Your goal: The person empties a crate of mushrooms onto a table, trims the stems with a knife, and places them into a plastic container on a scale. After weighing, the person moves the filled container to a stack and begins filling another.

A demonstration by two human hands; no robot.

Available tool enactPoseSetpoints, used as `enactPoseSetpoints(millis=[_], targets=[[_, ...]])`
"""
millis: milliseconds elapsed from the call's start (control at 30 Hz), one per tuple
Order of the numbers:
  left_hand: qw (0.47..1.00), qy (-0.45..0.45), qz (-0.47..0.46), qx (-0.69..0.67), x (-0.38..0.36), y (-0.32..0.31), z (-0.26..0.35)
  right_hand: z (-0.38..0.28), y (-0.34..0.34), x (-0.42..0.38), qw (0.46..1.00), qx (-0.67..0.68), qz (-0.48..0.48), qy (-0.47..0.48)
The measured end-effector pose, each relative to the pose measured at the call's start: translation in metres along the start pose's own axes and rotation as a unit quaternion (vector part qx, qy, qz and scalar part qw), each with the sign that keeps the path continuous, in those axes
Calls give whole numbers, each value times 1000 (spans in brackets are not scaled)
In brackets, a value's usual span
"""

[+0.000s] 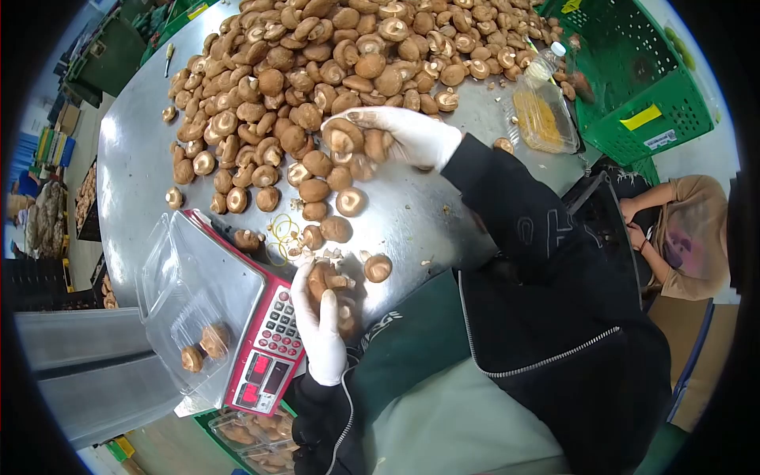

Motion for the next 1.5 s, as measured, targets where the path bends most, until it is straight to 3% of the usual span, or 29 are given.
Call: enactPoseSetpoints(millis=[33,67,100,133,167,233,267,300,367,433,500,533,600,633,700,800,833,867,900,967,1033,1100,1167,1267,1333,1400,1467,1500], targets=[[999,-5,-3,-33,-4,3,6,6,-9,-7,994,101,41,-15],[998,-10,-6,-66,-8,7,12,14,-6,-9,993,111,-2,-29],[996,-77,29,16,-10,16,6,23,-3,-10,991,120,-47,-42],[996,-74,25,-34,-16,18,18,25,-28,-13,989,145,1,-30],[994,-72,23,-82,-23,22,32,29,-31,-11,989,141,-32,-45],[973,-187,128,-45,-33,55,39,43,-37,-3,982,135,-108,-79],[954,-238,184,-20,-39,71,43,46,-61,3,988,136,-3,-69],[931,-286,222,-40,-43,90,53,49,-72,8,988,106,-86,-76],[870,-242,418,102,-52,130,77,51,-110,17,984,54,-148,-87],[844,-250,471,65,-52,174,76,51,-163,26,973,-8,-201,-112],[818,-212,529,85,-50,195,76,67,-214,44,965,-34,-253,-60],[824,-194,522,102,-48,202,73,74,-239,41,966,-45,-254,5],[850,-161,487,123,-41,211,59,86,-272,57,941,-50,-322,-92],[880,-181,427,99,-37,215,46,77,-288,36,942,-86,-284,-155],[869,-142,373,291,-35,220,37,98,-296,61,930,-243,-260,89],[888,-133,328,294,-32,219,31,64,-239,70,886,-313,-226,259],[894,-138,321,282,-30,221,28,32,-211,55,910,-323,-166,198],[894,-145,326,273,-29,221,28,2,-183,32,942,-323,-65,65],[892,-151,333,264,-28,219,30,-9,-137,44,903,-375,-69,197],[890,-191,332,247,-25,213,36,-27,-70,29,843,-476,12,250],[892,-205,313,253,-19,206,39,-23,-25,8,798,-568,69,187],[898,-192,276,283,-12,197,41,6,10,3,739,-630,58,230],[904,-185,260,284,-1,192,44,33,23,0,687,-703,23,185],[894,-201,246,317,20,189,48,43,29,-4,636,-755,64,148],[894,-204,231,325,31,184,53,38,35,-10,757,-644,49,99],[842,-208,245,434,31,175,62,38,44,-17,852,-518,25,72],[786,-256,256,501,27,156,72,45,49,-24,968,-251,7,-11],[805,-257,262,466,24,140,72,51,50,-30,993,-106,-2,-54]])
Point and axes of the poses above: each hand's wrist, its own x-axis towards the middle knuckle, its own y-axis out of the back of the hand, z = x × y, the point moved 3 cm from there along x, towards the middle knuckle, and after that the axes turned 5 degrees about x, right-handed, at the moved point
